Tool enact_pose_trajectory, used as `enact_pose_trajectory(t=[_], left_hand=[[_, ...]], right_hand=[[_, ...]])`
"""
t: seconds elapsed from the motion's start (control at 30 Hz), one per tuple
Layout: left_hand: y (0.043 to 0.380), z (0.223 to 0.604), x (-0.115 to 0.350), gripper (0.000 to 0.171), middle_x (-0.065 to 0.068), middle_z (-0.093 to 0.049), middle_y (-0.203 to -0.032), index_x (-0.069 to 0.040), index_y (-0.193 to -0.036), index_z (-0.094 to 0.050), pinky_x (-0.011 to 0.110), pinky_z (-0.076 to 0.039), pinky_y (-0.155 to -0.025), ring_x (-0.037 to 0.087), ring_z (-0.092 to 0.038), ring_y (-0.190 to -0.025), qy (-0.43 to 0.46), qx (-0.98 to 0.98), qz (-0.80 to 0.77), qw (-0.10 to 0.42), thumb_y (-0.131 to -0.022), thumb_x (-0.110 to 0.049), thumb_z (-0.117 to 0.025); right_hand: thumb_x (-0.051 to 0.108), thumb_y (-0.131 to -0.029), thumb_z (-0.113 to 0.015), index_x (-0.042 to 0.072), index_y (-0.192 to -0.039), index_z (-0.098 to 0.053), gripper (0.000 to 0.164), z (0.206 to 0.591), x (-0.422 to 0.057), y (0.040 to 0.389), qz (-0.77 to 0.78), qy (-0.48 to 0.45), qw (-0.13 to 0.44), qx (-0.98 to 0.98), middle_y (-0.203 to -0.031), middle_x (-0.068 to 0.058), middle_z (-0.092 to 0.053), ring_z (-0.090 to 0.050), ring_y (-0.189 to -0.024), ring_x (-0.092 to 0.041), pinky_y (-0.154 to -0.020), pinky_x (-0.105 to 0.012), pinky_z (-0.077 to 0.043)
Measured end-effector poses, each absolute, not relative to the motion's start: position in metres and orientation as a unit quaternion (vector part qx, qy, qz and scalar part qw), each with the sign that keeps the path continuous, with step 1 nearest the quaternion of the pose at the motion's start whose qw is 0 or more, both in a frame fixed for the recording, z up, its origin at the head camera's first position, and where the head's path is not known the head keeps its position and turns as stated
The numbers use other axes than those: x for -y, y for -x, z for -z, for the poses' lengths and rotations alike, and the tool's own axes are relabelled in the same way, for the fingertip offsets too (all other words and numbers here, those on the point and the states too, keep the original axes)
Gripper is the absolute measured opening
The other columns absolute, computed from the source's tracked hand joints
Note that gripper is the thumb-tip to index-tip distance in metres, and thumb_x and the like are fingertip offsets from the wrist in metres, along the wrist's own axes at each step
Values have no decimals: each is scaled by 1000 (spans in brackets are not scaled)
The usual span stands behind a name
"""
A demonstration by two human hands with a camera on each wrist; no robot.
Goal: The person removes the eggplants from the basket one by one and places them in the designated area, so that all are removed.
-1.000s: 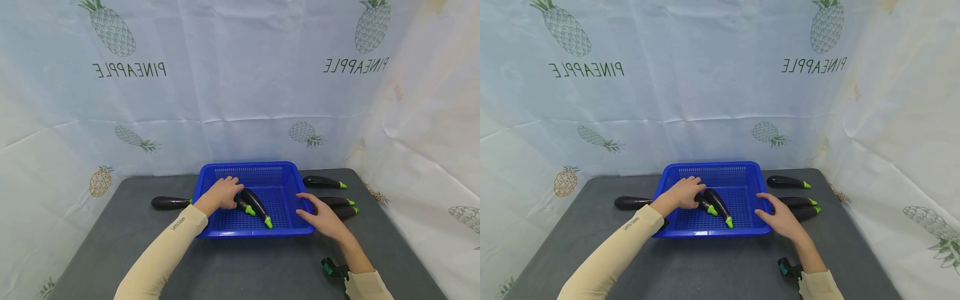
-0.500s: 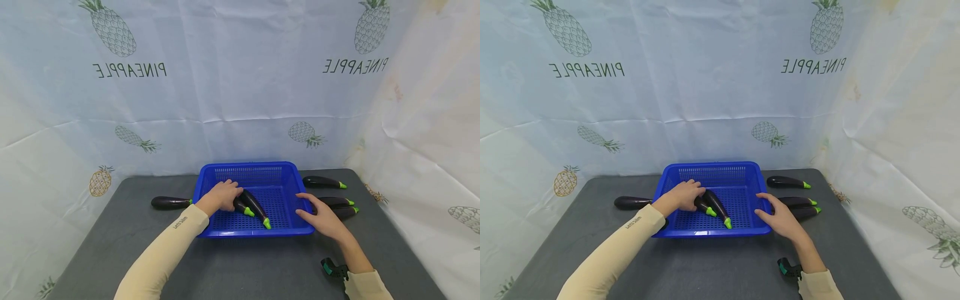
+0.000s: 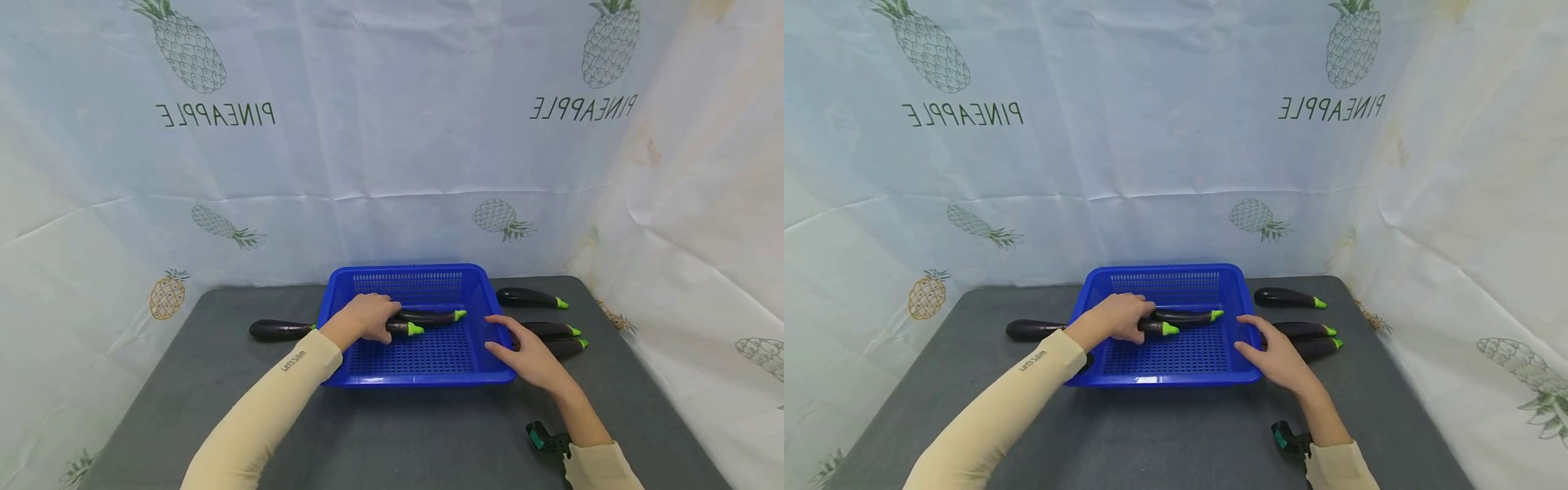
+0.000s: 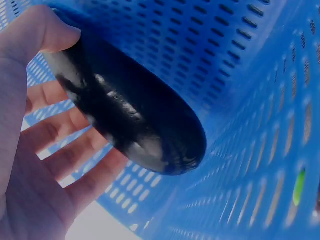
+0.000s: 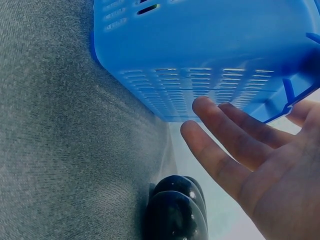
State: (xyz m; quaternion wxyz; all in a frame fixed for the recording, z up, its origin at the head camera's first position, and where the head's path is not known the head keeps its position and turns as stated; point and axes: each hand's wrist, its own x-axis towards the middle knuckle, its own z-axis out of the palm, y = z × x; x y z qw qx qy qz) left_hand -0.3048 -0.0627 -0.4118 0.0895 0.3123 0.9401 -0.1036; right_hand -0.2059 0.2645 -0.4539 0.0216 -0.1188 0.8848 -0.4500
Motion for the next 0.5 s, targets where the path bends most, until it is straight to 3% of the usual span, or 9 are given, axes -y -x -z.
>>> enact_pose_trajectory(t=[0.23, 0.5], left_hand=[[300, 390, 71, 52, 3, -64, -115, -18, -134, -61, 43, -53, -77, 22, -61, -96, -305, -946, 76, 76, -88, -39, -74], [289, 366, 81, 43, 2, -60, -105, -18, -126, -61, 37, -45, -66, 19, -54, -84, -309, -947, 67, 48, -89, -36, -71]], right_hand=[[32, -100, -67, 7, -148, -46, 58, 454, -263, 205, 453, 119, 22, -883, -146, -33, -44, -64, -111, -43, -79, -50, -60], [35, -99, -67, 7, -148, -45, 60, 454, -262, 206, 444, 114, 22, -888, -148, -33, -43, -62, -113, -46, -80, -52, -59]])
